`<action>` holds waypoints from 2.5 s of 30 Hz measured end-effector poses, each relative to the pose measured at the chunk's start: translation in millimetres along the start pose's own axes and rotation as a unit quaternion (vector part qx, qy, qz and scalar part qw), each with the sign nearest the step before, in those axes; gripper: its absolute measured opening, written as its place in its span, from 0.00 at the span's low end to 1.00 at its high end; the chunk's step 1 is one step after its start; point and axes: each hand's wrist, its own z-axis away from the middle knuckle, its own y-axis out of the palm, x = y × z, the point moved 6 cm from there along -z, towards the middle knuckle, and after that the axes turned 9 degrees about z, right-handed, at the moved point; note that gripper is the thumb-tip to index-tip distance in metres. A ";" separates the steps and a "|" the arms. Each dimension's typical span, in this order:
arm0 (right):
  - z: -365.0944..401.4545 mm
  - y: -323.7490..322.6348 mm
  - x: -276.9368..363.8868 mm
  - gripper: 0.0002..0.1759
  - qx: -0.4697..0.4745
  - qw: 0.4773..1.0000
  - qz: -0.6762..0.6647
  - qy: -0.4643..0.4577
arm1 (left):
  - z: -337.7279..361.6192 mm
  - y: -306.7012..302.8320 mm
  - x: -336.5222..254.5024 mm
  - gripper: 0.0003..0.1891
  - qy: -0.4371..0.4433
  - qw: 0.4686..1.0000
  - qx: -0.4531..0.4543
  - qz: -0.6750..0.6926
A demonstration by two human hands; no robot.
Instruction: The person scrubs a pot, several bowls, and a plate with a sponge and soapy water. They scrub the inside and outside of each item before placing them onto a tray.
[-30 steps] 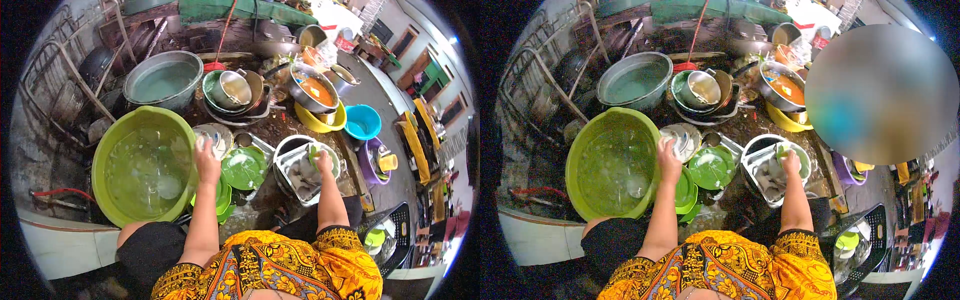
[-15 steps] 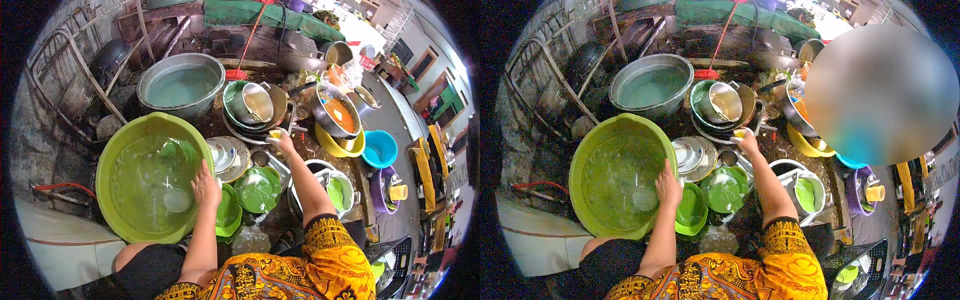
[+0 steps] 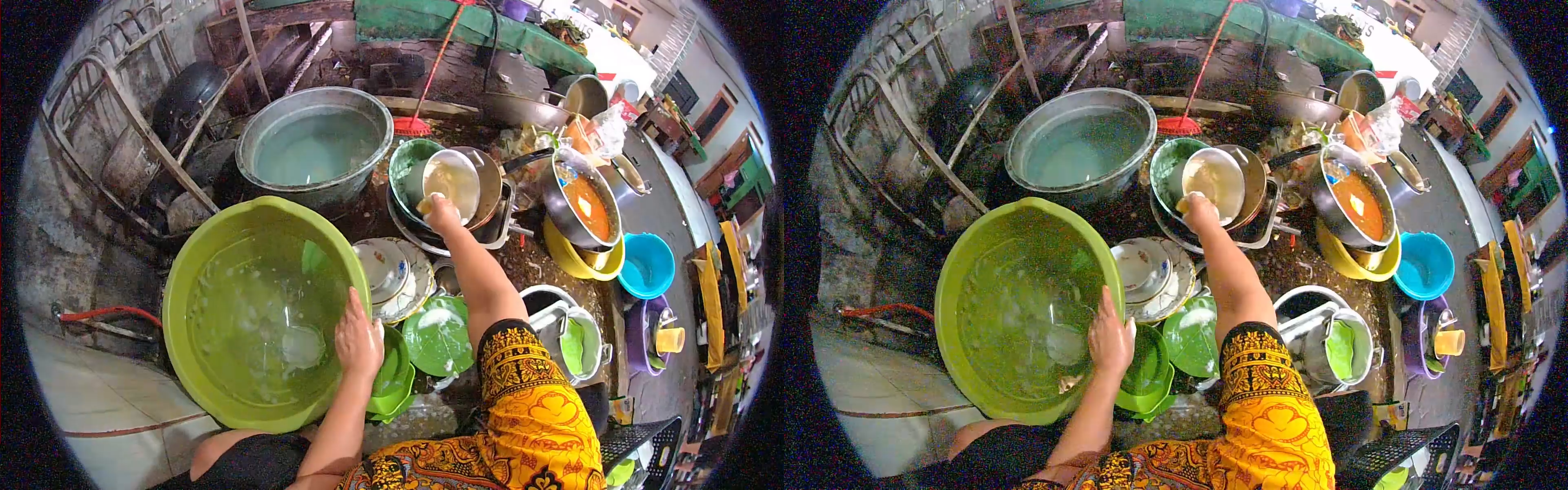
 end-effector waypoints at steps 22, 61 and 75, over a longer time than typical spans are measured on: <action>112.9 -149.3 -66.6 0.14 -0.145 0.553 -0.821 -0.013 | 5.6 -16.6 -24.0 0.40 0.105 0.985 -0.134 0.034; 289.0 -182.3 -1.0 0.25 -0.125 0.932 -0.336 0.059 | 19.1 12.6 -74.1 0.24 0.118 0.740 0.019 0.662; 268.3 -174.2 9.8 0.12 -0.097 0.889 -0.429 0.126 | 33.1 39.8 -77.1 0.25 0.126 0.760 0.040 0.636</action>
